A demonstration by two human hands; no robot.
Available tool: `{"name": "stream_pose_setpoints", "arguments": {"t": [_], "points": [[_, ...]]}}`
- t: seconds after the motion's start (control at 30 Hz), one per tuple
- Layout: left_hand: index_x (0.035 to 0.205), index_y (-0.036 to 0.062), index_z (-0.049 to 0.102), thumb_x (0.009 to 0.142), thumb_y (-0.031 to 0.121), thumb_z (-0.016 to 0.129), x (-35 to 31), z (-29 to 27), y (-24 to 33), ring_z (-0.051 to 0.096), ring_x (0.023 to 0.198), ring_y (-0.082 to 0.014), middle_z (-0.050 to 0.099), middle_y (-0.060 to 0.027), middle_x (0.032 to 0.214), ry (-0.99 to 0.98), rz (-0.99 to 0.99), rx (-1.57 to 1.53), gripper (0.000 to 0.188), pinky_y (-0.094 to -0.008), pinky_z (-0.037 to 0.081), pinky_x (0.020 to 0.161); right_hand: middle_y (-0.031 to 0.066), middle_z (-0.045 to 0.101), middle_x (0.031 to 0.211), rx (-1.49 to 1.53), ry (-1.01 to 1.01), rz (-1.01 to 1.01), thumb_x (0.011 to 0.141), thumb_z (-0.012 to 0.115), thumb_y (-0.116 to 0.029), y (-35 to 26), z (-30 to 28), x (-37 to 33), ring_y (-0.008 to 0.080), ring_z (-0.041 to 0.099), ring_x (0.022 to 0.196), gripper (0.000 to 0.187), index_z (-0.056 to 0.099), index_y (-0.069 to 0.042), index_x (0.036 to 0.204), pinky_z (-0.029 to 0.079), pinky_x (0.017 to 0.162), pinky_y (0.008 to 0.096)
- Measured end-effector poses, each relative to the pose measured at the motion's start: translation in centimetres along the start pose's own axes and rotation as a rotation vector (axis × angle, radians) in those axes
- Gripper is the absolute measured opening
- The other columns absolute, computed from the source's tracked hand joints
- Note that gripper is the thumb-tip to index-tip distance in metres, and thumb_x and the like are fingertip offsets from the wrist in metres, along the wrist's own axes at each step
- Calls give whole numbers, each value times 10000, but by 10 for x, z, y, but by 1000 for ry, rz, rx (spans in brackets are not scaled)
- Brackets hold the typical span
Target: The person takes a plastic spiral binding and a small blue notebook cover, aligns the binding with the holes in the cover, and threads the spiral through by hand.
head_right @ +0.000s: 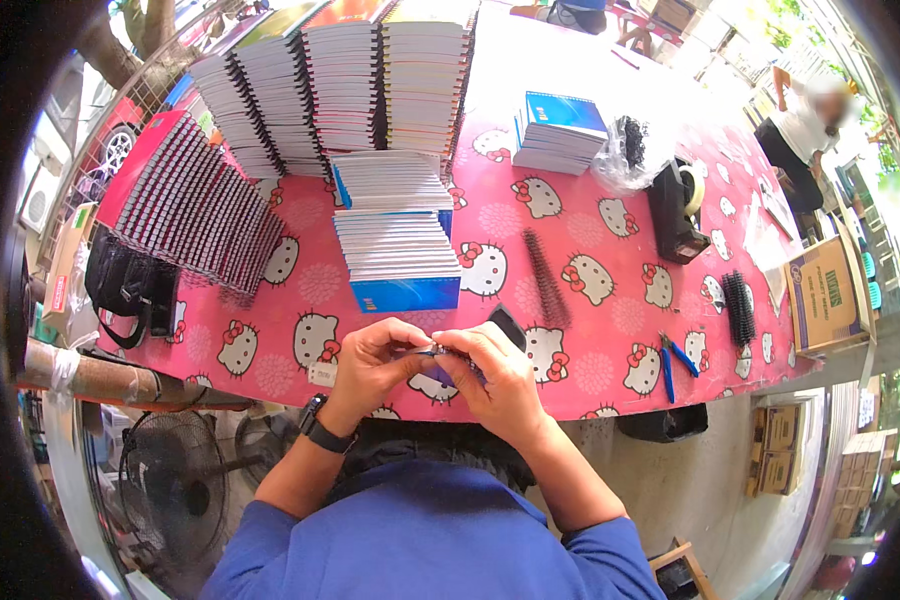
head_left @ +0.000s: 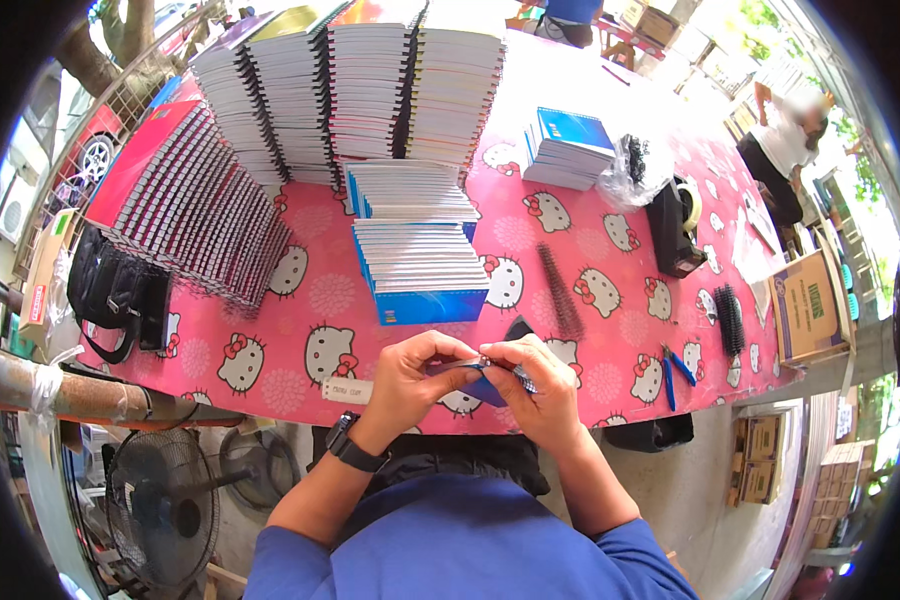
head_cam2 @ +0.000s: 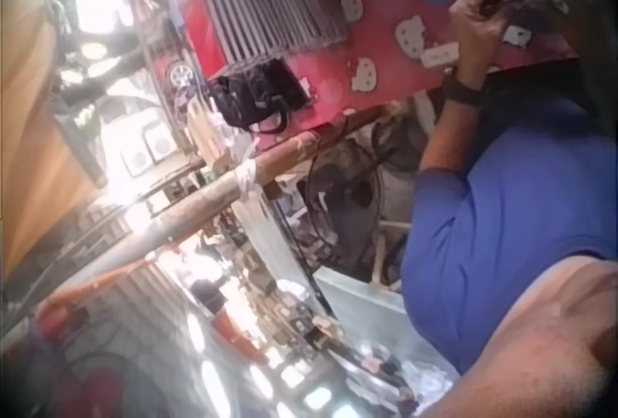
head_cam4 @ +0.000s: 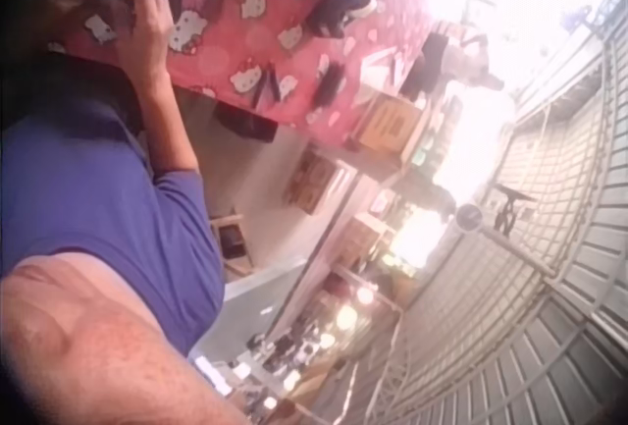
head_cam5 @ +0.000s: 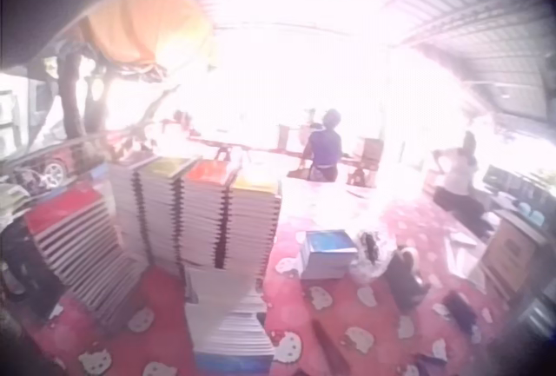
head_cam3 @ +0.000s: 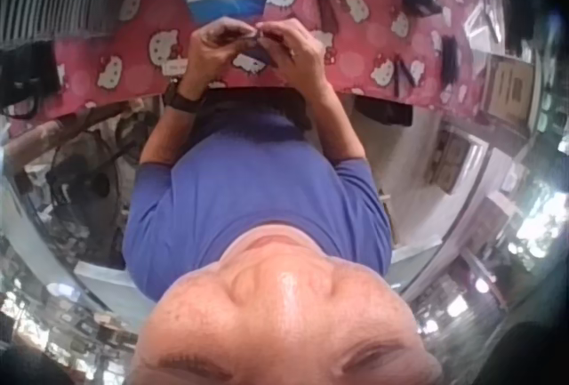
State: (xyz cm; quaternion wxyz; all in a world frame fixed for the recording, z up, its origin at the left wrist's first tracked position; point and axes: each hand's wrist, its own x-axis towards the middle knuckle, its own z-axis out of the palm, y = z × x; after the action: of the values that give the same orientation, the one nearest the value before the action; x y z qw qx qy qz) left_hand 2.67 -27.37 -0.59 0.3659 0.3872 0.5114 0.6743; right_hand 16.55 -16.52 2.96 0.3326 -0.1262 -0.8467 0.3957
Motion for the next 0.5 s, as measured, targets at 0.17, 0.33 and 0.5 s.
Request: {"name": "stream_pose_setpoints", "arguments": {"t": [0.17,0.33,0.5], "points": [[913,-10,636,783,-63,691,-3,-1,3,615,810,-97,658,-68,900,23,-43,-41,152,-223,513,690,99,619,843,11,-36,-6,773,725,-82,-6,3,7,236,596,736,187,625,-23,920,490,645,323],[903,-12,658,778,-29,715,-13,-3,6,628,804,-91,682,-76,894,54,-36,-34,138,-224,523,713,91,560,764,-120,-88,-90,760,751,-148,-3,3,10,235,557,662,209,608,-31,858,457,578,329],[888,10,611,761,-65,712,-19,-10,4,612,787,-83,652,-49,862,129,-54,-57,179,-218,516,689,120,581,847,-125,-241,-139,826,652,-94,-5,11,13,296,590,768,168,583,-8,952,493,639,365]]}}
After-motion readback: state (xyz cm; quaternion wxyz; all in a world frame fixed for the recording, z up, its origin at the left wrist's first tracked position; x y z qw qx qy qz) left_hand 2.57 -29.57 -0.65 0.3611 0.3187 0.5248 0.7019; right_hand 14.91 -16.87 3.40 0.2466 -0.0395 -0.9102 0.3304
